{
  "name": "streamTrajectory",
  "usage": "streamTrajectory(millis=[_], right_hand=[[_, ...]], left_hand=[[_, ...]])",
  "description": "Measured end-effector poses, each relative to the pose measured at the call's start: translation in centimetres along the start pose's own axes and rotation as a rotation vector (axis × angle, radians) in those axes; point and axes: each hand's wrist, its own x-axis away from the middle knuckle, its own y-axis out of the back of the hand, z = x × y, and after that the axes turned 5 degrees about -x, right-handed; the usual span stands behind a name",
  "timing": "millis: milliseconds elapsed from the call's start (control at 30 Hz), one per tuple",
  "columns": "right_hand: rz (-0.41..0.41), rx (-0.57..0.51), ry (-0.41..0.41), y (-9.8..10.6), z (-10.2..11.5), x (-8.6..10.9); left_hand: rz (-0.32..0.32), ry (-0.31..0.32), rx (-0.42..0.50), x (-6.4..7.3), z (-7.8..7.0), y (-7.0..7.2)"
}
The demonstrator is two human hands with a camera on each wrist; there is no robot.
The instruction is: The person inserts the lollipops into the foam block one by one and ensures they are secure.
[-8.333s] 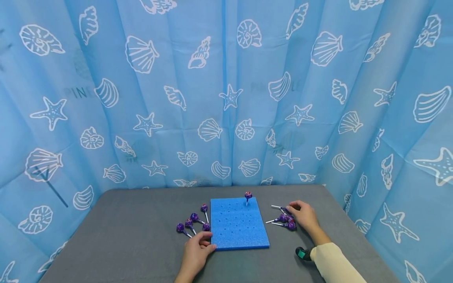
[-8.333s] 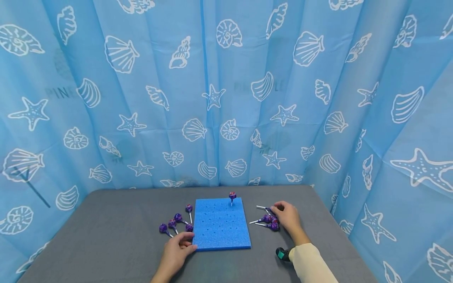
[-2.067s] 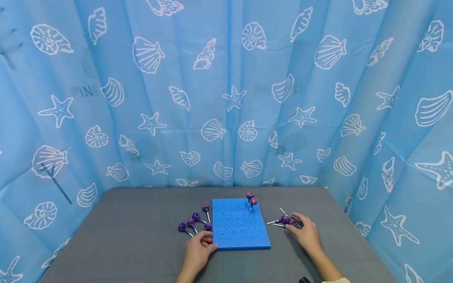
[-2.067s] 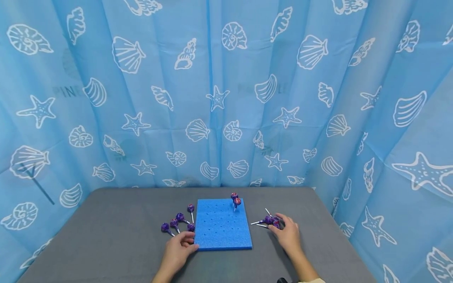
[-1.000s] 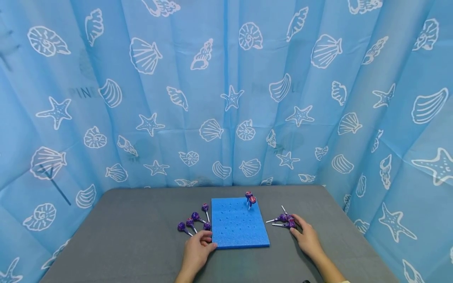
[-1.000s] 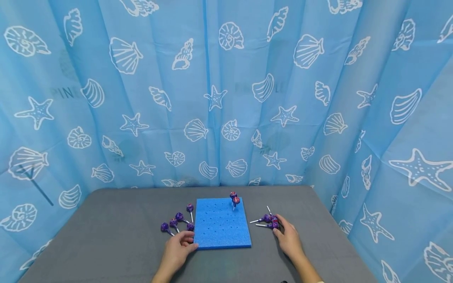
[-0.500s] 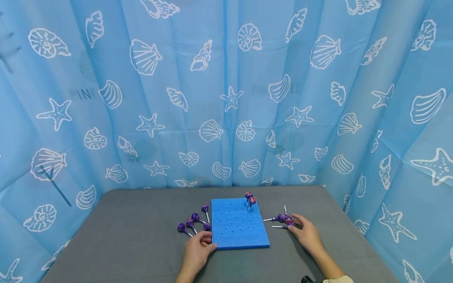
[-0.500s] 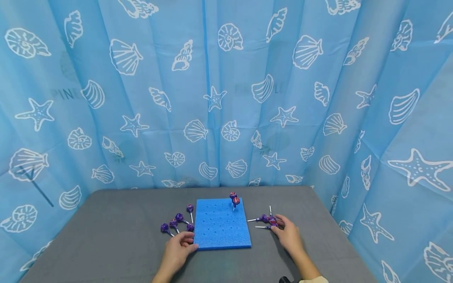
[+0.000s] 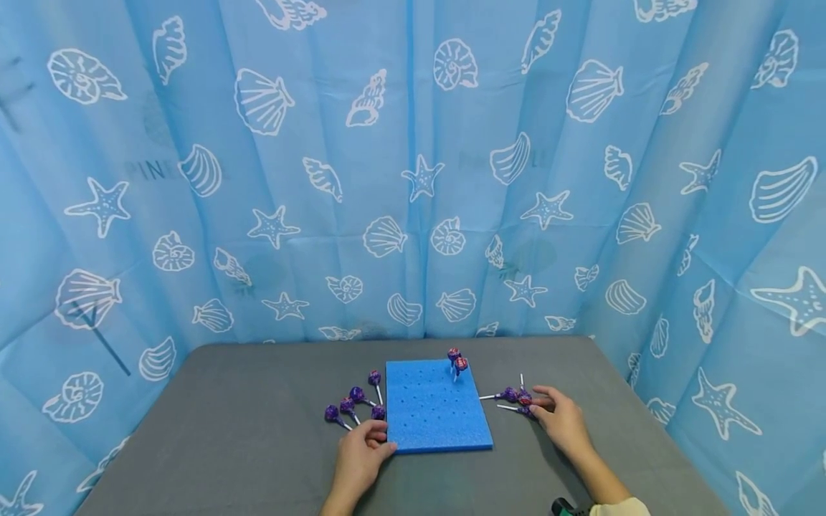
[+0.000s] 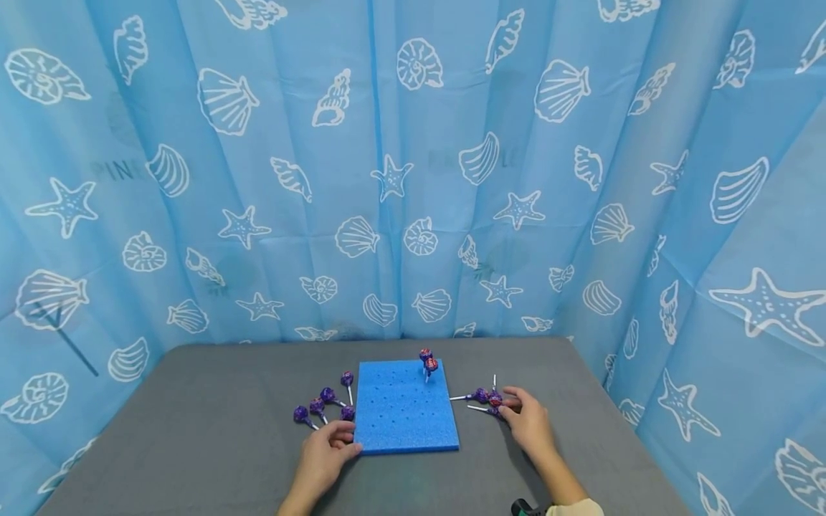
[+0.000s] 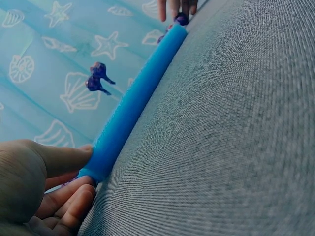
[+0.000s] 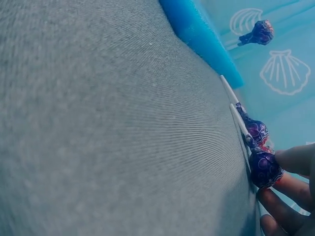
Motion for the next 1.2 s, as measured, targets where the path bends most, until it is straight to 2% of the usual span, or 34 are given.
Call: streamTrajectory(millis=[267, 500, 667, 933, 1200], right_hand=[[0.065, 0.053, -0.002, 0.3, -0.1, -0.3], [0.046, 0.041, 0.009, 0.6, 0.5, -0.8], [0.038, 0.01, 0.05, 0.5, 1.7, -1.4], [0.04, 0.032, 0.115, -0.6, 3.3, -2.4], [0.076, 0.039, 0.154, -2.2, 4.6, -2.9]], left_hand=[[0.016, 0.03, -0.016, -0.1, -0.2, 0.1], [0.017, 0.034, -0.025, 0.0, -0.4, 0.1], [0.022, 0.035, -0.019, 0.0, -0.3, 0.1], [0.026, 0.052, -0.015, 0.0, -0.3, 0.1], [0.026, 0.063, -0.025, 0.0, -0.4, 0.0]])
